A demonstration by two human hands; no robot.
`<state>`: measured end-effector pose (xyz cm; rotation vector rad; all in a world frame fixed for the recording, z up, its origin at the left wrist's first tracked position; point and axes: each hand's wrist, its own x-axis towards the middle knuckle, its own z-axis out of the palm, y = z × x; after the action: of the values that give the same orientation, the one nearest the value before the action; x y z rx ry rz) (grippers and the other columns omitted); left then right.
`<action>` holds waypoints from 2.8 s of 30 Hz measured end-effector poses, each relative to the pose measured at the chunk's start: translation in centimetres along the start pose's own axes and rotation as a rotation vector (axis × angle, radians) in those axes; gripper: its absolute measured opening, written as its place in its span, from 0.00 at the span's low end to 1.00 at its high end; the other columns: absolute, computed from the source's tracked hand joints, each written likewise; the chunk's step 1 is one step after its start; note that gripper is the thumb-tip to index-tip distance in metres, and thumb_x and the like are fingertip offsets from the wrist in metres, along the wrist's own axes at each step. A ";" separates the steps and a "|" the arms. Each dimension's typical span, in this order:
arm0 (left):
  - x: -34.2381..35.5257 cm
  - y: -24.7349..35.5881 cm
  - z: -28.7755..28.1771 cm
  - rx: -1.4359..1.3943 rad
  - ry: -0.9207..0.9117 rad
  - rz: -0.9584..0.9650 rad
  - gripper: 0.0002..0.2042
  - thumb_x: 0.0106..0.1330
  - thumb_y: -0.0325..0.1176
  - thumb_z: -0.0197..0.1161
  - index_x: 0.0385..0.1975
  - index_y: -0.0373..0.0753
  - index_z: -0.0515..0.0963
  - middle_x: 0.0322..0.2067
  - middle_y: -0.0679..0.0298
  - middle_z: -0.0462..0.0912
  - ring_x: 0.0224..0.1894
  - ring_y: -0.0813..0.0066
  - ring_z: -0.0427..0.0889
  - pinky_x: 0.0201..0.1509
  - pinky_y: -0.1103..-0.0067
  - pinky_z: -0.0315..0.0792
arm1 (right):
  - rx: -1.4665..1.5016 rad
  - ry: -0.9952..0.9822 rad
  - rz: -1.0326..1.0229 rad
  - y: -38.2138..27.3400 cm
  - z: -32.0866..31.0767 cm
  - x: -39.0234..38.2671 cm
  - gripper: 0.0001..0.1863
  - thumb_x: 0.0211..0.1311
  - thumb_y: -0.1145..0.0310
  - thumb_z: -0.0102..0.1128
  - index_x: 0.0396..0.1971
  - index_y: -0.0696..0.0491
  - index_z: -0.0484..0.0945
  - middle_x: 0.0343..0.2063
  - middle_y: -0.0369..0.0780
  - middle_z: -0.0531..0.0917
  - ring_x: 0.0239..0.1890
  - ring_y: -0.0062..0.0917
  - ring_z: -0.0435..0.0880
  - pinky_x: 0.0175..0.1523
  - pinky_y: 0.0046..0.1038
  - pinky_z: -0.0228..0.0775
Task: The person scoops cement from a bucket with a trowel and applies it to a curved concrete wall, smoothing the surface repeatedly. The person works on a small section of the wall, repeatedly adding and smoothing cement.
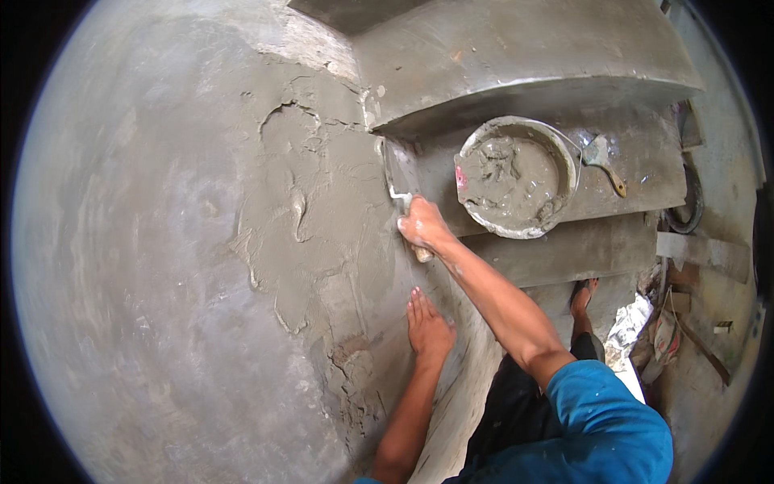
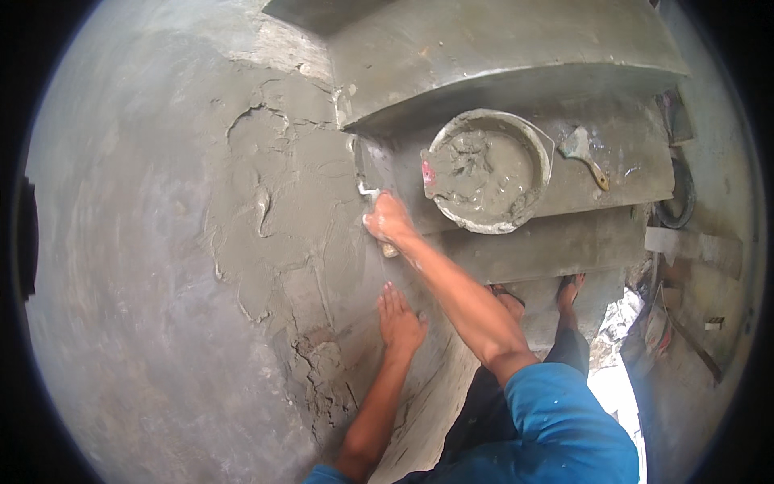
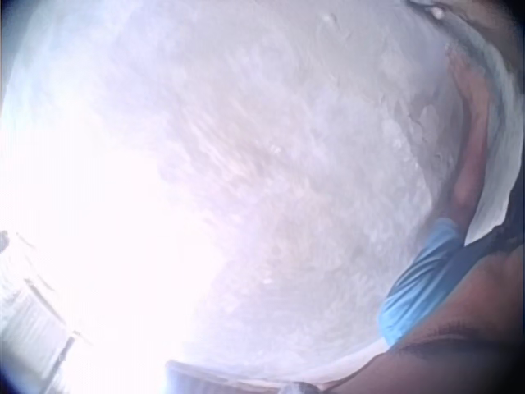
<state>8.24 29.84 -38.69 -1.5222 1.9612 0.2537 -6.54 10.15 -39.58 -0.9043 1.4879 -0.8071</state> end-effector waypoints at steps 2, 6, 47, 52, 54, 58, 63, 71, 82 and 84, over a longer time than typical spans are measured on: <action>0.2 0.1 0.1 0.062 -0.020 -0.004 0.49 0.68 0.53 0.67 0.77 0.20 0.54 0.82 0.40 0.47 0.85 0.50 0.41 0.87 0.60 0.34 | -0.009 0.071 -0.075 -2.6 0.0 -1.0 0.24 0.61 0.68 0.62 0.48 0.75 0.72 0.38 0.68 0.85 0.47 0.61 0.87 0.57 0.48 0.80; 0.2 0.1 1.0 0.030 0.029 -0.011 0.49 0.68 0.53 0.67 0.77 0.21 0.55 0.81 0.42 0.49 0.85 0.52 0.43 0.87 0.60 0.34 | -0.079 0.063 -0.118 -6.9 0.0 -2.8 0.24 0.62 0.69 0.62 0.49 0.74 0.68 0.35 0.68 0.84 0.44 0.63 0.87 0.51 0.51 0.79; -0.1 0.5 1.0 -0.017 0.084 -0.009 0.49 0.67 0.52 0.66 0.75 0.15 0.53 0.81 0.37 0.45 0.85 0.46 0.41 0.87 0.56 0.37 | -0.135 0.014 -0.604 -4.6 6.1 -22.0 0.18 0.65 0.68 0.64 0.50 0.57 0.69 0.30 0.50 0.82 0.29 0.52 0.87 0.31 0.47 0.80; 0.0 0.0 0.2 0.009 0.012 0.023 0.49 0.67 0.51 0.65 0.76 0.17 0.53 0.81 0.39 0.47 0.85 0.47 0.42 0.87 0.57 0.38 | -0.256 0.226 -0.417 -0.6 6.2 -22.5 0.23 0.66 0.60 0.65 0.55 0.58 0.74 0.48 0.60 0.84 0.47 0.61 0.85 0.52 0.54 0.78; 0.0 0.1 0.3 -0.356 0.109 0.032 0.49 0.68 0.51 0.65 0.76 0.18 0.53 0.81 0.40 0.50 0.85 0.48 0.43 0.87 0.57 0.37 | -0.035 0.180 -0.074 2.1 5.8 -17.9 0.24 0.63 0.61 0.65 0.55 0.59 0.74 0.48 0.62 0.84 0.50 0.62 0.84 0.55 0.55 0.76; -1.0 1.3 1.1 -0.095 0.095 -0.019 0.46 0.68 0.51 0.64 0.76 0.20 0.58 0.81 0.40 0.50 0.85 0.49 0.42 0.86 0.53 0.33 | -0.003 0.138 -0.033 7.6 2.7 -5.6 0.26 0.61 0.64 0.66 0.53 0.65 0.72 0.44 0.64 0.84 0.51 0.62 0.84 0.57 0.53 0.76; -1.9 1.0 1.9 -0.068 0.166 -0.022 0.45 0.69 0.51 0.64 0.74 0.19 0.59 0.80 0.38 0.52 0.84 0.47 0.43 0.86 0.52 0.35 | -0.136 0.040 -0.049 7.7 4.3 -4.6 0.25 0.61 0.66 0.65 0.52 0.66 0.70 0.42 0.65 0.84 0.48 0.62 0.84 0.56 0.54 0.76; -2.1 0.2 1.2 -0.363 0.164 0.068 0.40 0.67 0.46 0.65 0.74 0.23 0.64 0.78 0.41 0.59 0.83 0.44 0.49 0.85 0.50 0.39 | -0.105 0.149 -0.231 7.1 6.1 -12.3 0.21 0.66 0.66 0.62 0.50 0.60 0.66 0.34 0.64 0.82 0.40 0.67 0.82 0.46 0.59 0.75; -9.4 2.9 4.0 -0.444 0.119 0.069 0.37 0.65 0.38 0.65 0.72 0.23 0.66 0.78 0.39 0.59 0.83 0.42 0.50 0.85 0.52 0.42 | -0.295 0.078 -0.048 23.4 10.9 -10.0 0.19 0.65 0.71 0.61 0.49 0.64 0.65 0.36 0.63 0.83 0.38 0.61 0.86 0.43 0.57 0.78; -9.3 3.0 3.8 -0.427 0.090 0.048 0.37 0.64 0.39 0.67 0.72 0.23 0.67 0.78 0.39 0.59 0.83 0.41 0.50 0.85 0.52 0.42 | -0.292 0.088 -0.021 24.9 10.8 -13.8 0.22 0.66 0.68 0.62 0.50 0.64 0.64 0.33 0.63 0.83 0.37 0.63 0.85 0.42 0.58 0.77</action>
<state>8.09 40.15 -36.88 -1.7743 2.1090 0.6703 2.43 34.04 -56.26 -1.1135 1.7051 -0.6615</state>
